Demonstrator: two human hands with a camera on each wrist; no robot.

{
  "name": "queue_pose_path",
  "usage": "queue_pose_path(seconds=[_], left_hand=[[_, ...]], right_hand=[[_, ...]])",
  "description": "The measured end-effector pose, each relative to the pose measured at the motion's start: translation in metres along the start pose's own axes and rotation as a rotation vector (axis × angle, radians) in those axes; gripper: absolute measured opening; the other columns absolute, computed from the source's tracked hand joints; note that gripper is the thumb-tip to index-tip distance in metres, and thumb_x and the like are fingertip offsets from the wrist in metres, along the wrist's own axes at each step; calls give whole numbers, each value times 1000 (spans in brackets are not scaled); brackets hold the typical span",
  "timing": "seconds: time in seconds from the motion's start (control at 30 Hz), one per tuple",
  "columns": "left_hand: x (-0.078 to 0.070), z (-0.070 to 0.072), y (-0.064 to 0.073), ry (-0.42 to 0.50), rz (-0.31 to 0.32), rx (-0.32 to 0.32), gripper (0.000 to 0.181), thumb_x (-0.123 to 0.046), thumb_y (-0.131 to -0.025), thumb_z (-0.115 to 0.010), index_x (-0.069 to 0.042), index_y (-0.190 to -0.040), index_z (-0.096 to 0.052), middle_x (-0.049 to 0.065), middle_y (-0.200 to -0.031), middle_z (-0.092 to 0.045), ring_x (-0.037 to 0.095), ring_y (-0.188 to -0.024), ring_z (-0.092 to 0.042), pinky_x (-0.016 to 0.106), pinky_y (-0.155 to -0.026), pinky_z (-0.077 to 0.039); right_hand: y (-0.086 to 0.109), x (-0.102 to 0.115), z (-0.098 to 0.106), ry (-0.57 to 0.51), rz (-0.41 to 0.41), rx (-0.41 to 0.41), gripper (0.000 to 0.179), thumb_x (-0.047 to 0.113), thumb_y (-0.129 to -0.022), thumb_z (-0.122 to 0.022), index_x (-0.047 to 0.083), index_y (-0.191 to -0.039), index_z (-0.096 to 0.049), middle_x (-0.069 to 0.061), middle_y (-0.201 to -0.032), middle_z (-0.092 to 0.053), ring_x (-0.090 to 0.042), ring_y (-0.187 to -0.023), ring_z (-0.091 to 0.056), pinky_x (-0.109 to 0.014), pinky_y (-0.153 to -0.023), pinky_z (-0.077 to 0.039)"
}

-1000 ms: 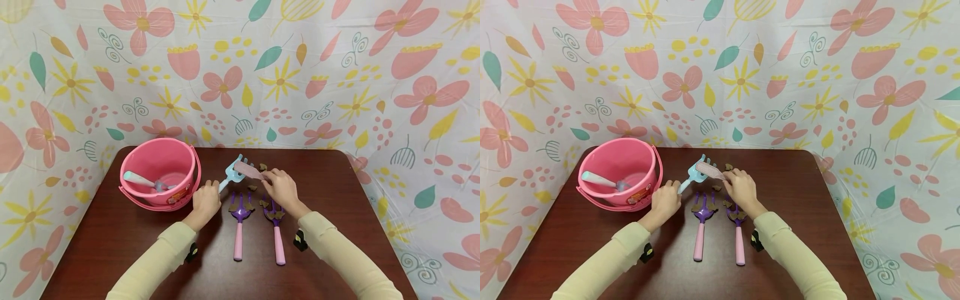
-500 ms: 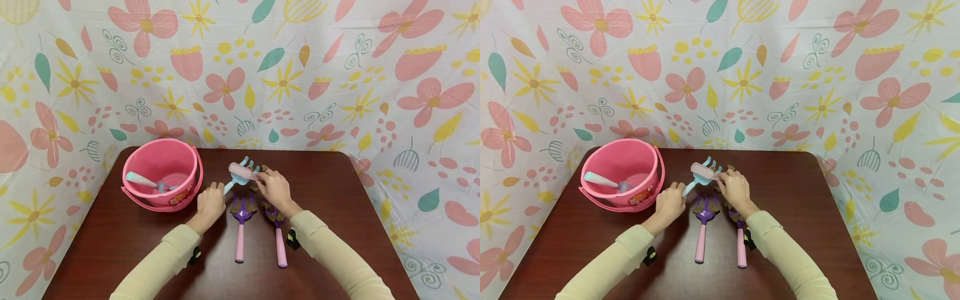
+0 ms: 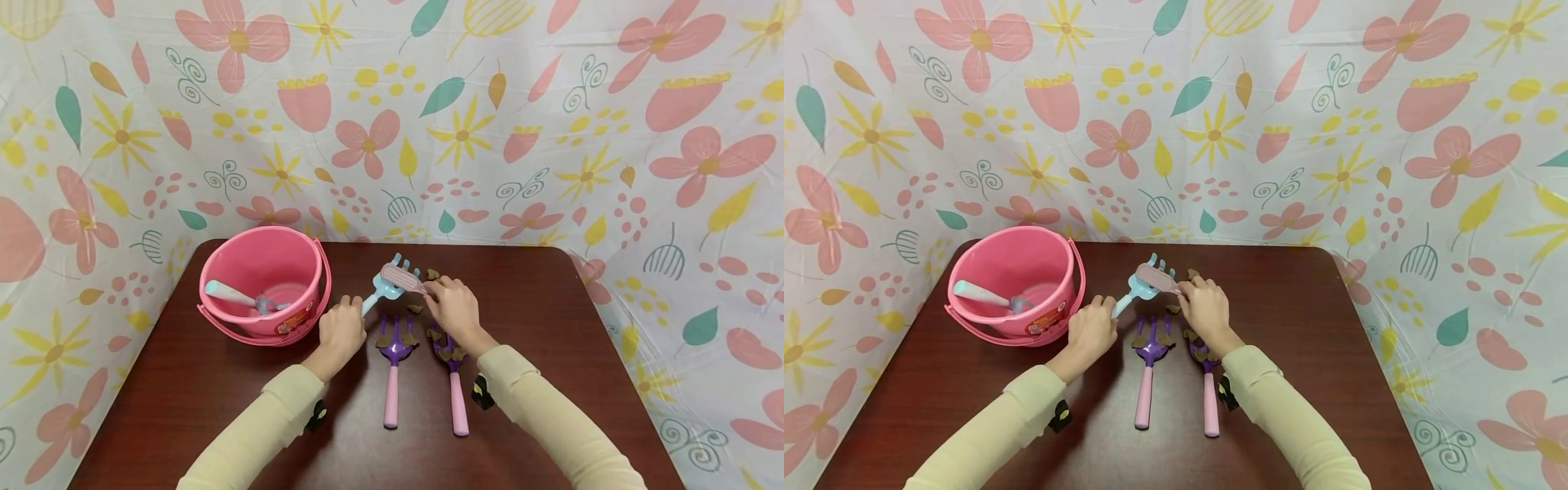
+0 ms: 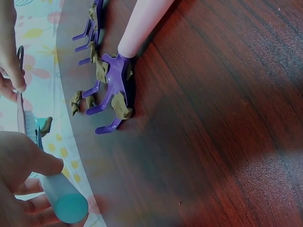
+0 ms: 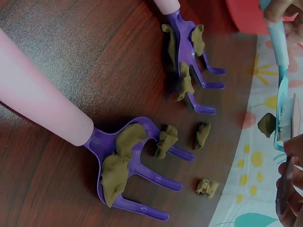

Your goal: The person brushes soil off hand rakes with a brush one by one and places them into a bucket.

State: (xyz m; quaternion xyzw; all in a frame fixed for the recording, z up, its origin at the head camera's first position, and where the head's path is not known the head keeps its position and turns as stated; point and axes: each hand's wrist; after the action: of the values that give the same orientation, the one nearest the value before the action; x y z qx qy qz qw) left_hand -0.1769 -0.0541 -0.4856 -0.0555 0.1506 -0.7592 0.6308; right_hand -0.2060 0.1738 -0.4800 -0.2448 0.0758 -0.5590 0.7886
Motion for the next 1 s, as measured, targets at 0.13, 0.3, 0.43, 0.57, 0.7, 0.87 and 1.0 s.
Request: queue_pose_path(seconds=[0.13,0.3,0.43,0.57,0.7,0.87,1.0], left_hand=[[2,0,-1,-1,27,21,26,-23,-72,-72,-6,-84,-54,7,-75,-52,26,-61,-60,39,-43,-45],[5,0,-4,-5,40,30,26,-23,-72,-71,-6,-84,-55,8,-76,-53,27,-60,-59,39,-44,-45],[7,0,-5,5,43,14,25,-22,-72,-71,-6,-83,-55,8,-76,-54,27,-59,-59,39,-45,-45],[9,-1,-3,21,55,18,26,-20,-72,-72,-6,-83,-54,8,-76,-53,28,-59,-59,39,-44,-44],[11,-2,-2,25,62,33,25,-20,-72,-71,-6,-84,-54,8,-76,-53,28,-59,-59,40,-44,-45],[13,-1,-2,27,56,33,25,-19,-73,-70,-5,-85,-54,9,-76,-53,27,-58,-59,40,-43,-45],[12,0,-3,28,50,21,25,-19,-72,-71,-5,-85,-55,9,-75,-53,27,-57,-58,40,-43,-45]], right_hand=[[2,1,1,-7,-7,-13,20,20,-79,-72,13,-97,-71,-6,-86,-64,-26,-72,-60,-38,-58,-49],[4,0,2,0,-10,-16,20,20,-78,-72,13,-96,-71,-6,-84,-64,-26,-71,-60,-37,-57,-49],[6,-2,2,-1,-15,-21,19,21,-78,-72,14,-96,-71,-6,-84,-64,-26,-70,-60,-37,-56,-49],[11,-5,3,-6,-20,-22,20,21,-78,-71,13,-96,-71,-6,-84,-65,-26,-70,-60,-38,-56,-49],[16,-9,5,-5,-22,-37,22,20,-76,-72,12,-97,-71,-7,-84,-65,-26,-68,-60,-38,-55,-49],[19,-16,8,-5,-47,-24,22,19,-76,-72,13,-97,-71,-6,-84,-65,-26,-69,-60,-39,-55,-49],[21,-19,9,-7,-64,0,22,20,-78,-71,13,-98,-71,-5,-85,-65,-25,-70,-60,-39,-55,-48]])
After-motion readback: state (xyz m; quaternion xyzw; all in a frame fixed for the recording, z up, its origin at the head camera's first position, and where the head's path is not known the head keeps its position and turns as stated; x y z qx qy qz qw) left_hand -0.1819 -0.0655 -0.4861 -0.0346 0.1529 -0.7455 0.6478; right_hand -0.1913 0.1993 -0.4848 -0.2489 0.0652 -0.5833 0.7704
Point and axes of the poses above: each hand's wrist, its own y-axis away from the middle knuckle, its own z-axis out of the back of the hand, x = y × z
